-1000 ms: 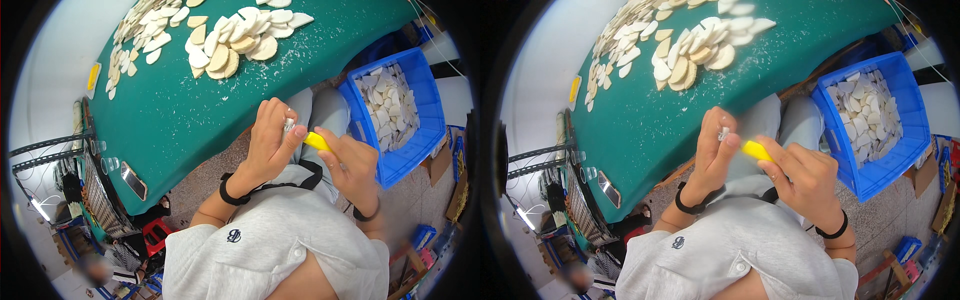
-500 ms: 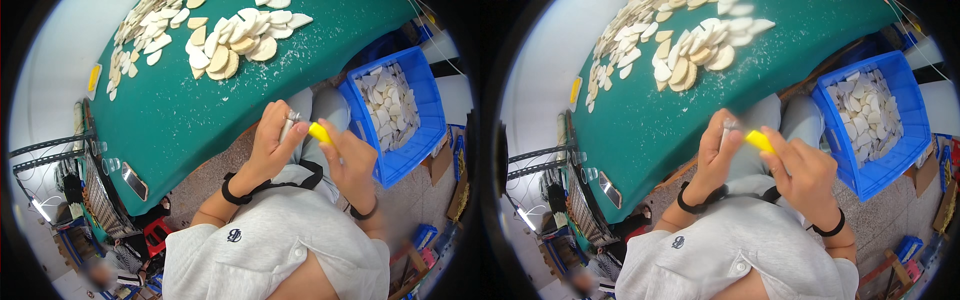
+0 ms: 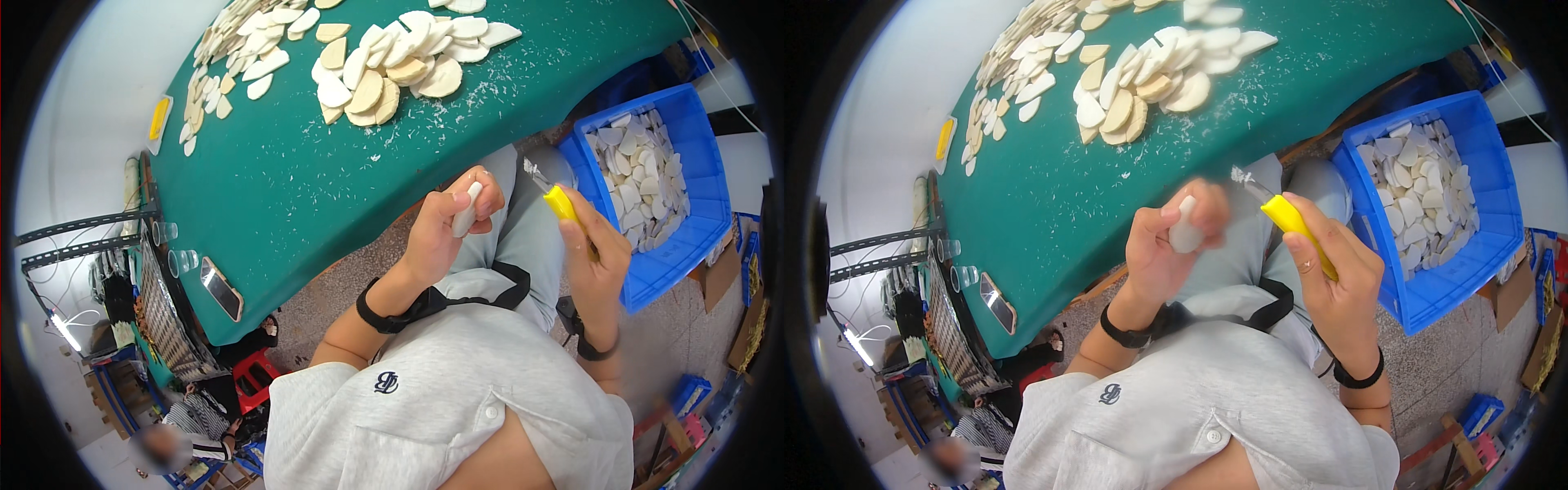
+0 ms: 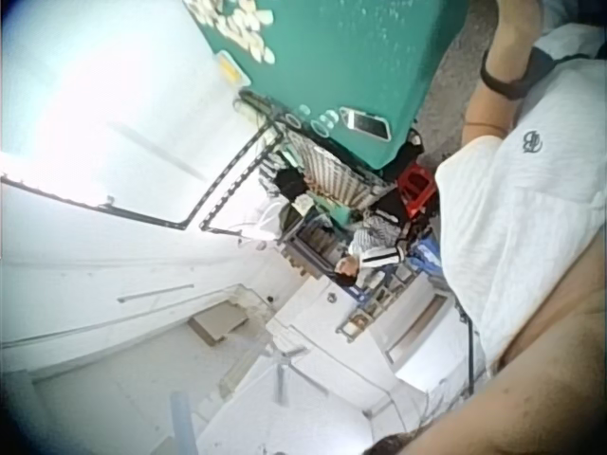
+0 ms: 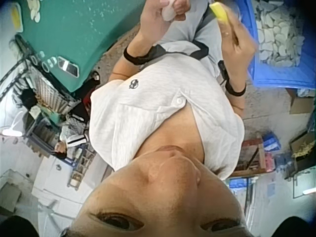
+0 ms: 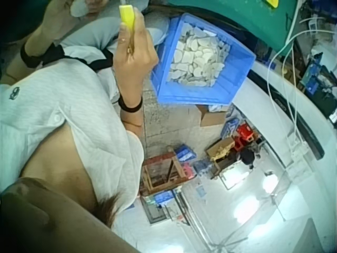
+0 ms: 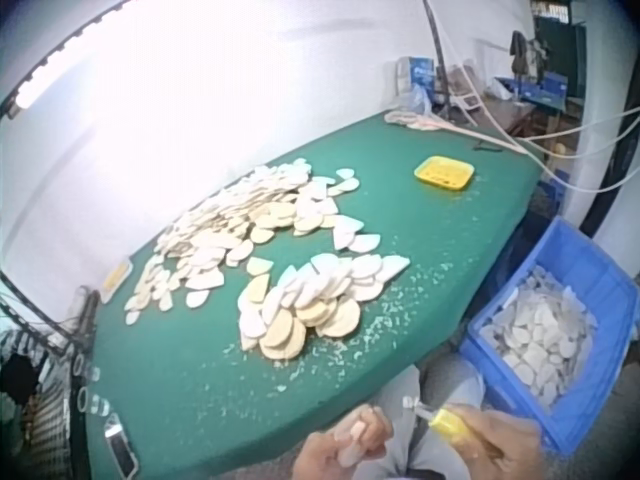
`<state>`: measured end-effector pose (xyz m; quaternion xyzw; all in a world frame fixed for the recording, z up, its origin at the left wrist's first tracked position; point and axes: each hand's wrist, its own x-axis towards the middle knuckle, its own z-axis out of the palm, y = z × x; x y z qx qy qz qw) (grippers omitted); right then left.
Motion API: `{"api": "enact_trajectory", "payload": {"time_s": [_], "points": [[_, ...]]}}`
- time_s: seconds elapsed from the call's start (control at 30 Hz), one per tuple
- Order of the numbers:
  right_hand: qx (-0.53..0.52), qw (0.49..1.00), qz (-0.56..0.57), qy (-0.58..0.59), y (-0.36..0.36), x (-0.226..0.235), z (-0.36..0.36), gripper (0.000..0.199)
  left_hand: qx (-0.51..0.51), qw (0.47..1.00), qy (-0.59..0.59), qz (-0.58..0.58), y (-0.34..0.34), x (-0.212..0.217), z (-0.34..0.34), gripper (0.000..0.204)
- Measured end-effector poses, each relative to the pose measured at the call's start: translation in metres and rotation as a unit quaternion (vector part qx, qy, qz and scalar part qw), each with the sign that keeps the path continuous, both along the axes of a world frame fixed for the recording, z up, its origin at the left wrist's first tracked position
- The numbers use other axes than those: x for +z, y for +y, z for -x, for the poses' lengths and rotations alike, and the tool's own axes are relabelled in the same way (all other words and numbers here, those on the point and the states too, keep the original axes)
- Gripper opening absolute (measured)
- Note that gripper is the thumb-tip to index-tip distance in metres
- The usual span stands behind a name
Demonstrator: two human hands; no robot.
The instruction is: Deburring or trimming the edges of semi-circular white plastic parts using a hand tool at a workbench.
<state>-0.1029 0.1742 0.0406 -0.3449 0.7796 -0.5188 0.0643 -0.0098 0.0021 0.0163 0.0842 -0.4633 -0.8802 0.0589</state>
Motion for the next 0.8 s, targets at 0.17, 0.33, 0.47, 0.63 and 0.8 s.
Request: {"api": "enact_trajectory", "payload": {"time_s": [0.17, 0.33, 0.47, 0.63, 0.8], "points": [[0.030, 0.999, -0.013, 0.020, -0.0015, 0.0006, -0.0004, 0.029, 0.025, 0.999, -0.015, 0.032, 0.0027, -0.0030, -0.0026, 0.029], [0.068, 0.988, -0.062, 0.121, -0.0034, 0.0031, -0.0033, 0.031, 0.118, 0.941, -0.021, 0.315, 0.0078, -0.0034, 0.0004, 0.029], [0.076, 0.981, -0.082, 0.156, -0.0031, 0.0035, -0.0044, 0.031, 0.159, 0.871, 0.031, 0.465, 0.0066, -0.0016, 0.0017, 0.023], [0.079, 0.981, -0.080, 0.156, -0.0033, 0.0030, -0.0051, 0.031, 0.172, 0.849, 0.042, 0.497, 0.0053, -0.0044, 0.0019, 0.023], [0.086, 0.984, -0.071, 0.139, -0.0034, 0.0019, -0.0056, 0.031, 0.171, 0.848, 0.041, 0.501, 0.0052, -0.0063, 0.0015, 0.025]]}}
